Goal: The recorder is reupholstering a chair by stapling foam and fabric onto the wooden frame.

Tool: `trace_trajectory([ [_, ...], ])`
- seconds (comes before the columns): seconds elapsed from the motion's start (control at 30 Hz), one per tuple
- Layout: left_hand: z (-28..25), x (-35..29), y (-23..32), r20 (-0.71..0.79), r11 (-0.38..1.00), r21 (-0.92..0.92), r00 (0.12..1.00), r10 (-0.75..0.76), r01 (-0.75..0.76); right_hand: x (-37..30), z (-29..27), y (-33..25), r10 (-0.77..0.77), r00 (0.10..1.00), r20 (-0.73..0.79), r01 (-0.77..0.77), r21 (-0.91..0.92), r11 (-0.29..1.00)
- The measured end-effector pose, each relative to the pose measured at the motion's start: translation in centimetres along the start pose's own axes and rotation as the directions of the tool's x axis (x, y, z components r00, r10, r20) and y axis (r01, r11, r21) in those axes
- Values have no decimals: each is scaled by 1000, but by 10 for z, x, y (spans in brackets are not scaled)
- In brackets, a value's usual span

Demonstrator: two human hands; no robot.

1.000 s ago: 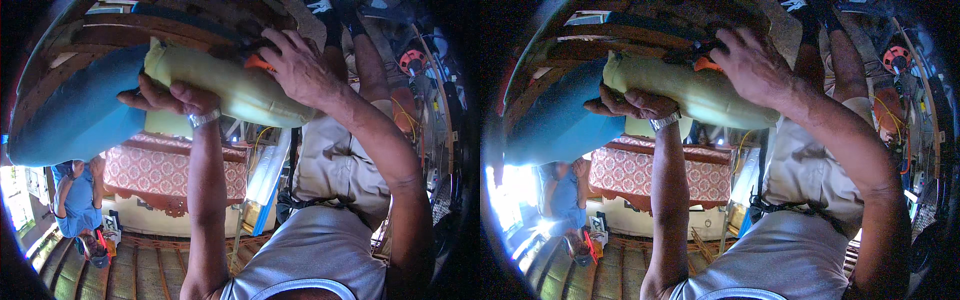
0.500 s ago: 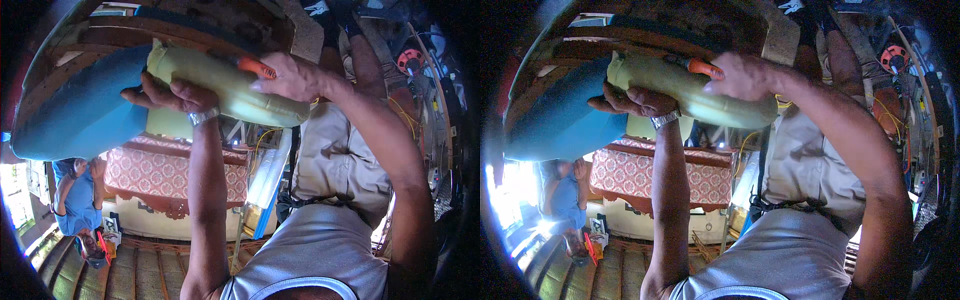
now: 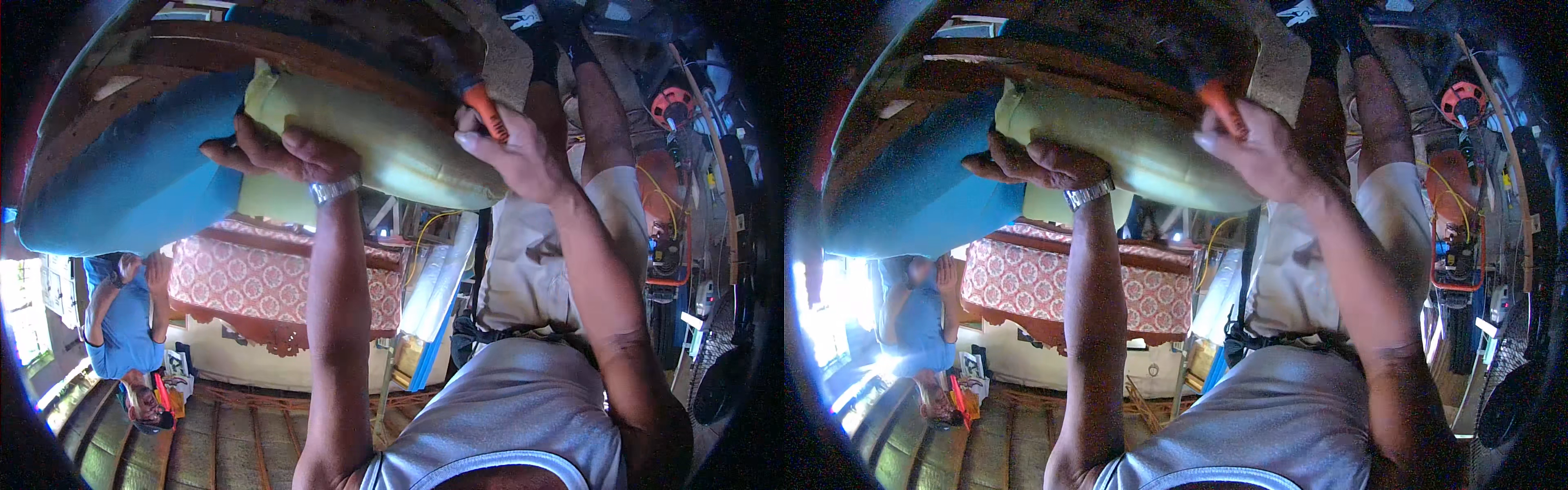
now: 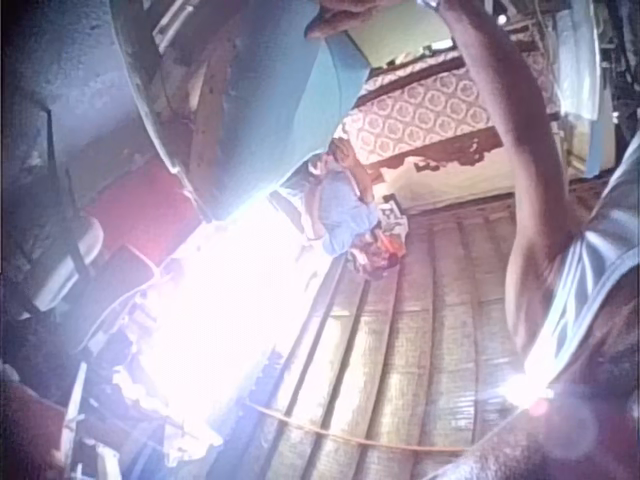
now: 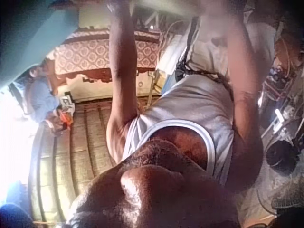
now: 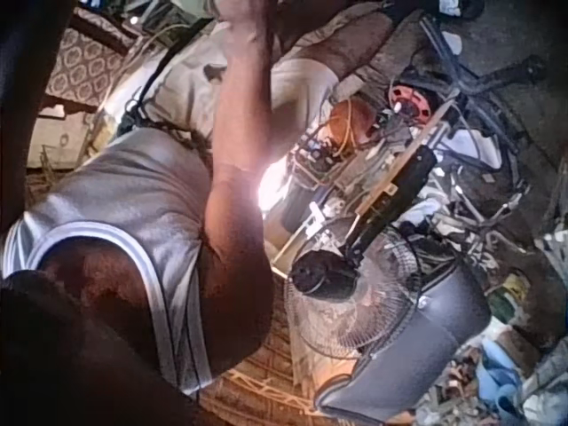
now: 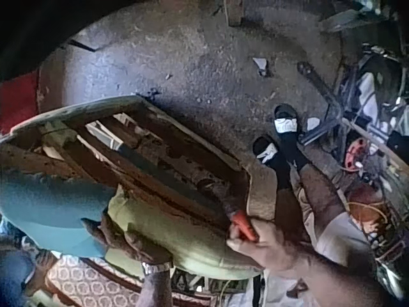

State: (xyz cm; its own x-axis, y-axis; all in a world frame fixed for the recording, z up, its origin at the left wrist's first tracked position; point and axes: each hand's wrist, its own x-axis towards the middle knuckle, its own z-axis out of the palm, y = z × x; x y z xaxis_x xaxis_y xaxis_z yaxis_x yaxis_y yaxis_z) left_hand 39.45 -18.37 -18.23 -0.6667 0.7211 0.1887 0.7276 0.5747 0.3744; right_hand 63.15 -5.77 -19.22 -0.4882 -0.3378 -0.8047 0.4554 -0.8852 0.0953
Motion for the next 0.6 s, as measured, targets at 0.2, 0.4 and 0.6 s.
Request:
trace_trajectory([
  [0.2,-4,1,1,20,997,82,1000,-11,9,12,19,-41,-685,706,178,299,-952,61],
  [0.4,-1,1,4,12,999,54,1000,2,-3,13,21,-51,-478,845,239,256,-966,-32],
  [0.6,-4,-2,0,31,997,82,999,-8,6,1,38,-80,-407,889,211,125,-965,-229],
])
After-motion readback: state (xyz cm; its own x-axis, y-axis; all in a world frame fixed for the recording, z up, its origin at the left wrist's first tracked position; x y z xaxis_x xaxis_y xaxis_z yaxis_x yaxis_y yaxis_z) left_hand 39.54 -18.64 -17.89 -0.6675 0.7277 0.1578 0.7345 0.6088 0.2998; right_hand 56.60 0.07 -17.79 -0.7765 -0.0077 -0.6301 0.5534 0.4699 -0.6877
